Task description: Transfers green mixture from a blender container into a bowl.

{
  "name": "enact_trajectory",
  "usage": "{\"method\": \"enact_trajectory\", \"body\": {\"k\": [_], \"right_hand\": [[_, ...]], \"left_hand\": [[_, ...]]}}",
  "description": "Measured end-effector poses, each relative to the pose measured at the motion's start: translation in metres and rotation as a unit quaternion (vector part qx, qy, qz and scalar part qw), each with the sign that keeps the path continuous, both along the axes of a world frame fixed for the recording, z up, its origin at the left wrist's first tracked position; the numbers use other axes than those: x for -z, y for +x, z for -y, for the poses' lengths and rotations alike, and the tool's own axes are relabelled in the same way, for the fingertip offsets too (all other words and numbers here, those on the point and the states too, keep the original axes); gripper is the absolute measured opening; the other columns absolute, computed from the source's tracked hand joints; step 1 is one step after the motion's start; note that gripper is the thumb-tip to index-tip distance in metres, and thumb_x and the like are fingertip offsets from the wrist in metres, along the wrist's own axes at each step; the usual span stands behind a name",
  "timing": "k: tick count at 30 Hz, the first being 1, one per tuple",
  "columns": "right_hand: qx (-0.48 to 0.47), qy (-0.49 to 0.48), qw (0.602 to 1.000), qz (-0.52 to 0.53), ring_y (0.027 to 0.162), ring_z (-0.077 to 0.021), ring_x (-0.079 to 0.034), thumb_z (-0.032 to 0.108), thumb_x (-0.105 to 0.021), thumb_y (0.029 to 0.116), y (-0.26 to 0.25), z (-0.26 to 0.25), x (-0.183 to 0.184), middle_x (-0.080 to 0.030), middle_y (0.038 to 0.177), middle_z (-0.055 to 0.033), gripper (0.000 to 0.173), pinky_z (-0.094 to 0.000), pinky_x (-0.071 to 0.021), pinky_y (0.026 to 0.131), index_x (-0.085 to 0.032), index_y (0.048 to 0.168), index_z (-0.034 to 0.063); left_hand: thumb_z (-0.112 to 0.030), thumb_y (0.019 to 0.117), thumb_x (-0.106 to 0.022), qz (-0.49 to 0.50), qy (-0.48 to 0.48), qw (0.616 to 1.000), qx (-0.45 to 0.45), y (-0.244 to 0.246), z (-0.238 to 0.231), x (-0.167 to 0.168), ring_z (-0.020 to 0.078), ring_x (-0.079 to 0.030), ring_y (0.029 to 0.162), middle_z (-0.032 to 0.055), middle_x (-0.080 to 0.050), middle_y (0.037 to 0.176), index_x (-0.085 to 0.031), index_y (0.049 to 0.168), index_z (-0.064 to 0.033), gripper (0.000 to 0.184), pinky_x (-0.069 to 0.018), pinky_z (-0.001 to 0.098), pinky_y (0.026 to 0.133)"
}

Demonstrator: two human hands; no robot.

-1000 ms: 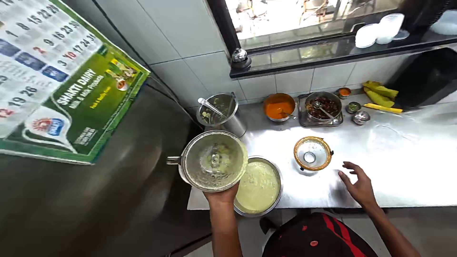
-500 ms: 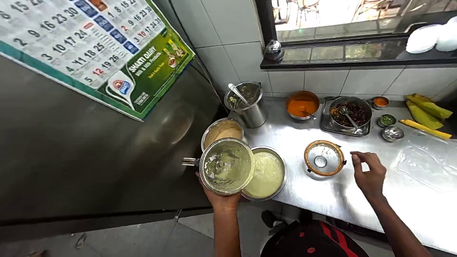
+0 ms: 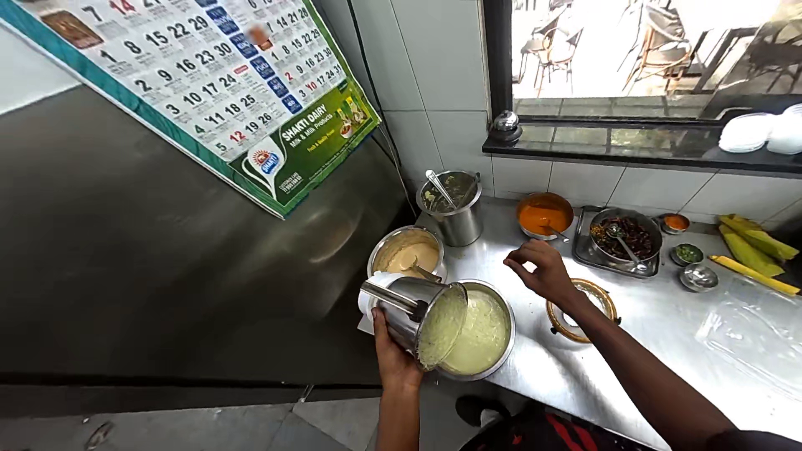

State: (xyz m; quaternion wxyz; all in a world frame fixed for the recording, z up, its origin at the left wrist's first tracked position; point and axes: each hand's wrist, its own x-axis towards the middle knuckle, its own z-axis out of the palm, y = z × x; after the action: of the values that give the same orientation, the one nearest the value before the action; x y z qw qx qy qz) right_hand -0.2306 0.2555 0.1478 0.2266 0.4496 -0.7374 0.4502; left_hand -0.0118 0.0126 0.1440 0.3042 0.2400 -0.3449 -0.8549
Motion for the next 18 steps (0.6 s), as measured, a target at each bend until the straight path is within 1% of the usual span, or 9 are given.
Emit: {"method": "enact_trajectory", "body": {"k": [2, 5, 7, 9, 11, 13, 14, 16, 18], "right_hand": [[0.015, -0.004, 0.999, 0.028, 0.076, -0.0162, -0.066, 0.026, -0.068, 0.0972, -0.017, 0.016, -0.005, -0.07, 0.078, -0.0017, 0.021, -0.039, -0.0547, 0.075, -0.074, 0.088, 0.0091], [0.01, -0.006, 0.994, 0.11, 0.076, -0.0192, -0.068, 0.021, -0.074, 0.0923, -0.049, 0.042, -0.022, -0.071, 0.082, -0.0074, 0.018, -0.0429, -0.0588, 0.075, -0.074, 0.093, 0.0034], [-0.021, -0.003, 0.993, 0.115, 0.075, -0.0179, -0.068, 0.019, -0.073, 0.0924, -0.059, 0.057, -0.04, -0.071, 0.083, -0.0076, 0.016, -0.0408, -0.0582, 0.072, -0.073, 0.096, 0.0025], [-0.079, 0.016, 0.995, 0.055, 0.078, -0.0158, -0.066, 0.017, -0.069, 0.0964, -0.061, 0.069, -0.057, -0.07, 0.086, -0.0062, 0.014, -0.0368, -0.0577, 0.075, -0.073, 0.099, 0.0034], [-0.116, 0.072, 0.988, -0.068, 0.084, -0.0198, -0.066, 0.015, -0.063, 0.0983, -0.058, 0.075, -0.067, -0.07, 0.089, -0.0067, 0.016, -0.0398, -0.0551, 0.079, -0.075, 0.103, 0.0059], [-0.141, 0.136, 0.963, -0.187, 0.083, -0.0244, -0.065, 0.013, -0.057, 0.0973, -0.051, 0.071, -0.073, -0.07, 0.087, -0.0069, 0.022, -0.0431, -0.0516, 0.076, -0.075, 0.108, 0.0104], [-0.155, 0.164, 0.948, -0.225, 0.081, -0.025, -0.064, 0.013, -0.055, 0.0974, -0.047, 0.066, -0.073, -0.069, 0.087, -0.0068, 0.025, -0.0434, -0.0507, 0.075, -0.075, 0.112, 0.0125], [-0.179, 0.208, 0.923, -0.268, 0.079, -0.0248, -0.063, 0.014, -0.054, 0.0976, -0.039, 0.054, -0.069, -0.067, 0.085, -0.0065, 0.031, -0.0419, -0.0493, 0.073, -0.072, 0.123, 0.016], [-0.19, 0.245, 0.908, -0.282, 0.076, -0.024, -0.061, 0.016, -0.055, 0.097, -0.032, 0.042, -0.061, -0.065, 0.083, -0.0056, 0.04, -0.0406, -0.0481, 0.072, -0.068, 0.135, 0.0199]], "left_hand": [[-0.06, 0.1003, -0.051, -0.005, 0.015, 1.0, -0.003, -0.005, 0.006, -0.002, 0.0235, -0.068, 0.114, 0.0088, -0.068, 0.126, -0.057, 0.139, -0.0206, 0.055, -0.0578, 0.0531, 0.093], [-0.061, 0.1007, -0.048, -0.021, 0.024, 0.999, -0.003, -0.016, 0.015, -0.007, 0.0226, -0.068, 0.113, 0.0075, -0.069, 0.125, -0.058, 0.137, -0.0219, 0.054, -0.0584, 0.0524, 0.092], [-0.064, 0.1, -0.047, -0.03, 0.036, 0.999, 0.005, -0.019, 0.018, -0.007, 0.0218, -0.068, 0.114, 0.0058, -0.069, 0.125, -0.059, 0.136, -0.0236, 0.055, -0.058, 0.0525, 0.092], [-0.066, 0.0988, -0.047, -0.034, 0.051, 0.998, 0.011, -0.022, 0.021, -0.006, 0.0224, -0.067, 0.115, 0.0054, -0.069, 0.126, -0.059, 0.136, -0.0249, 0.057, -0.0571, 0.0534, 0.094], [-0.067, 0.0984, -0.047, -0.034, 0.062, 0.997, 0.016, -0.024, 0.023, -0.008, 0.023, -0.067, 0.117, 0.0057, -0.068, 0.128, -0.059, 0.137, -0.0251, 0.058, -0.0569, 0.0543, 0.094], [-0.068, 0.0979, -0.046, -0.029, 0.072, 0.997, 0.018, -0.026, 0.024, -0.011, 0.0239, -0.066, 0.118, 0.0061, -0.068, 0.129, -0.059, 0.138, -0.0254, 0.06, -0.0561, 0.0558, 0.095], [-0.068, 0.0978, -0.047, -0.024, 0.074, 0.997, 0.017, -0.027, 0.024, -0.012, 0.0242, -0.066, 0.118, 0.0061, -0.068, 0.129, -0.059, 0.138, -0.0252, 0.06, -0.056, 0.056, 0.095], [-0.069, 0.097, -0.047, -0.019, 0.076, 0.997, 0.014, -0.027, 0.022, -0.013, 0.0244, -0.065, 0.12, 0.0055, -0.067, 0.131, -0.059, 0.138, -0.0261, 0.061, -0.0554, 0.0565, 0.096], [-0.071, 0.096, -0.047, -0.014, 0.073, 0.997, 0.02, -0.026, 0.022, -0.014, 0.024, -0.065, 0.12, 0.0051, -0.067, 0.131, -0.059, 0.138, -0.0267, 0.062, -0.0549, 0.0571, 0.097]]}}
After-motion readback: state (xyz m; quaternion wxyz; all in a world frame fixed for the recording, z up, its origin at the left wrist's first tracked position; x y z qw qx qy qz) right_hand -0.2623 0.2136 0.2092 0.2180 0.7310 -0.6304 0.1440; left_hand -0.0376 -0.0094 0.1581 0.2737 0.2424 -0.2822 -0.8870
